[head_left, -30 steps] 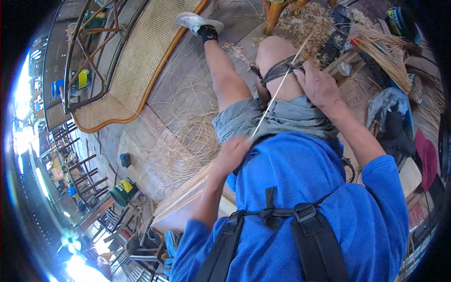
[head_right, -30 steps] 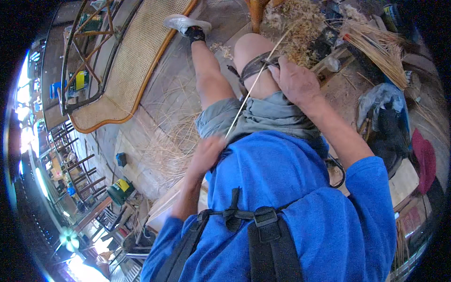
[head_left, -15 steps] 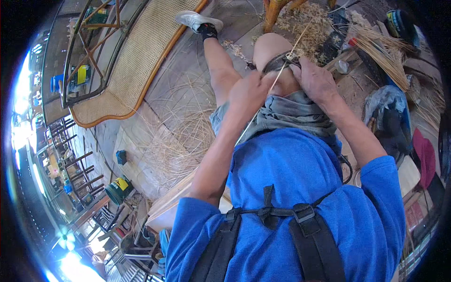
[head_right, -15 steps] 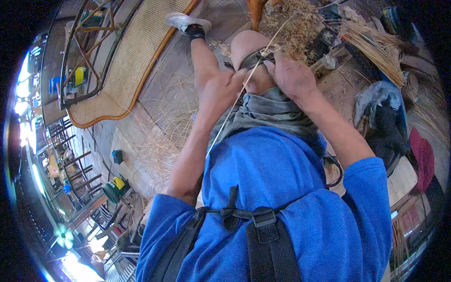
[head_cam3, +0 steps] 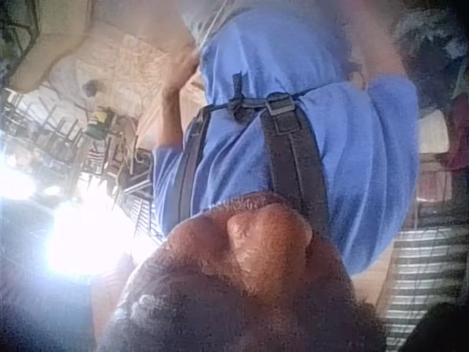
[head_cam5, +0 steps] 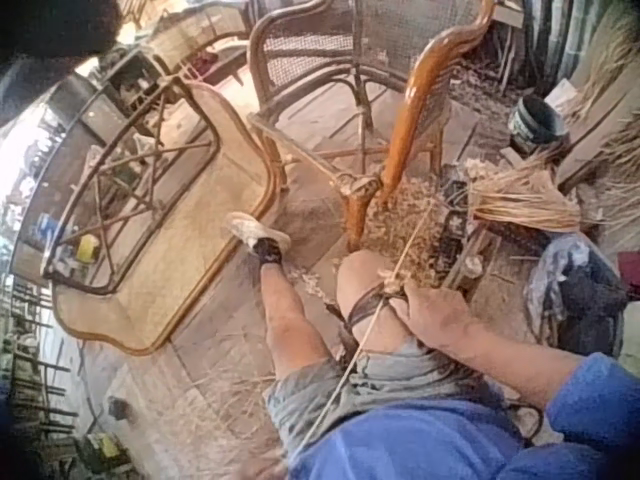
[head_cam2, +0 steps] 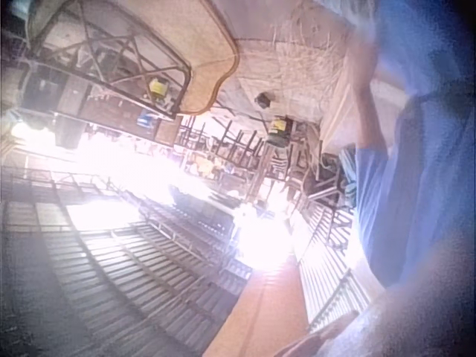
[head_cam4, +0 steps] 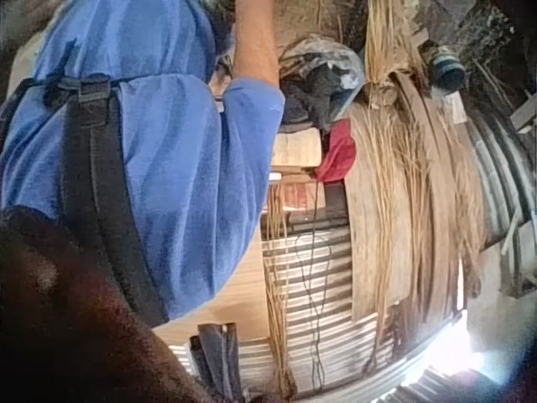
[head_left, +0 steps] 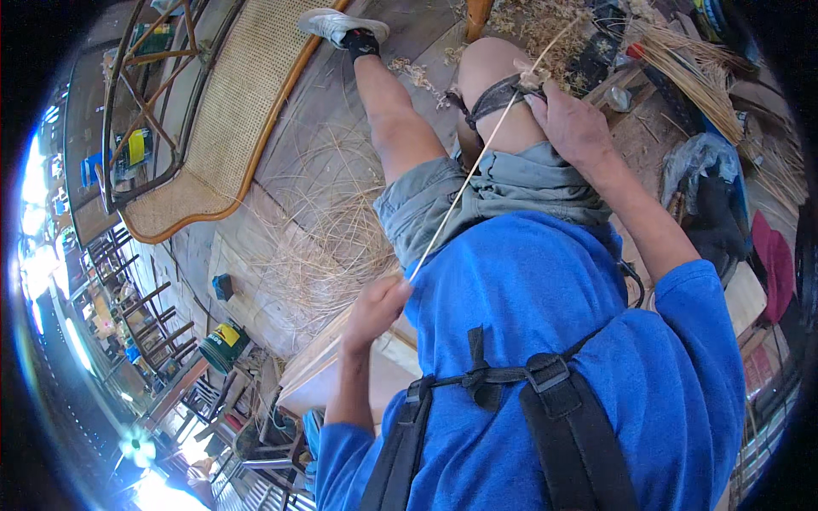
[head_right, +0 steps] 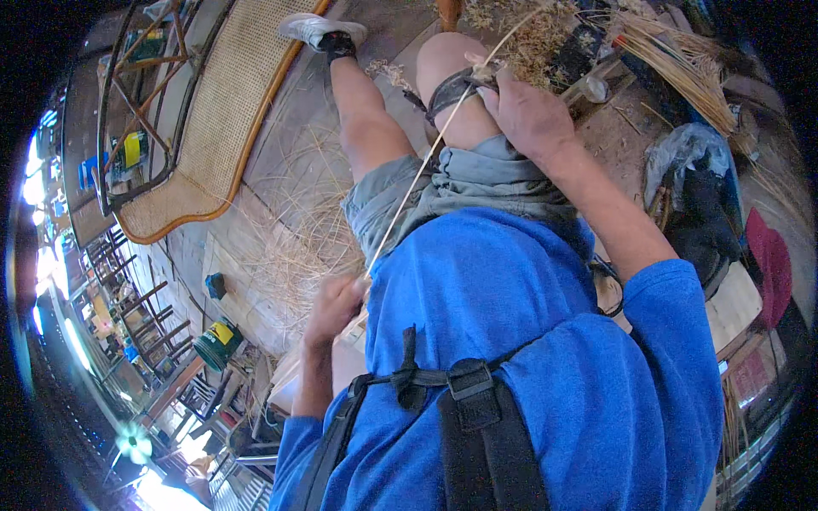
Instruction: Strip and smooth long bamboo or rattan strands using a small blade.
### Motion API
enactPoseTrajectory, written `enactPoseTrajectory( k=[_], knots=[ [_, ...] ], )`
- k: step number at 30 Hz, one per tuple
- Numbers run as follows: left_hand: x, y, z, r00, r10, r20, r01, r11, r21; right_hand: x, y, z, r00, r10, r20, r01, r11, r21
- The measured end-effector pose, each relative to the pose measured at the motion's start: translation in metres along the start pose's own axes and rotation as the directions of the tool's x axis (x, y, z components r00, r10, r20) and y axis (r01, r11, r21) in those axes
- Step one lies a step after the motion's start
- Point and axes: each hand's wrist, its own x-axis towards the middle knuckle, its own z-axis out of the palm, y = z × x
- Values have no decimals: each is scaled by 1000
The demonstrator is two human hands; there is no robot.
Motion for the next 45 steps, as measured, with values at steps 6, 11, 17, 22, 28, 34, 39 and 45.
enactPoseTrajectory(
  k=[6,11,17,22,28,34,39,45],
  knots=[
    [-88,-104,-20,831,-547,-98,546,837,-39,4,6,4,1000,-4,-8,4,999,-50],
    [5,-62,-25,955,66,-289,161,703,692,3,10,6,995,-69,-76,67,997,-34],
    [153,108,16,739,671,-65,-474,585,658,-5,-9,-2,998,-41,-54,41,999,-4],
    [201,150,65,721,653,-231,-439,689,577,-6,-5,-2,999,20,-37,-18,999,40],
    [102,77,27,964,262,-38,-235,914,330,-1,6,-4,994,107,10,-107,992,62],
    [-53,-26,-21,998,-54,-24,57,982,178,7,21,1,994,89,65,-92,995,44],
    [-16,19,9,998,57,24,-52,984,-173,11,38,-19,968,220,124,-250,758,603],
    [158,113,53,855,495,-157,-474,867,154,7,32,-21,996,25,-84,18,879,476]
  ],
)
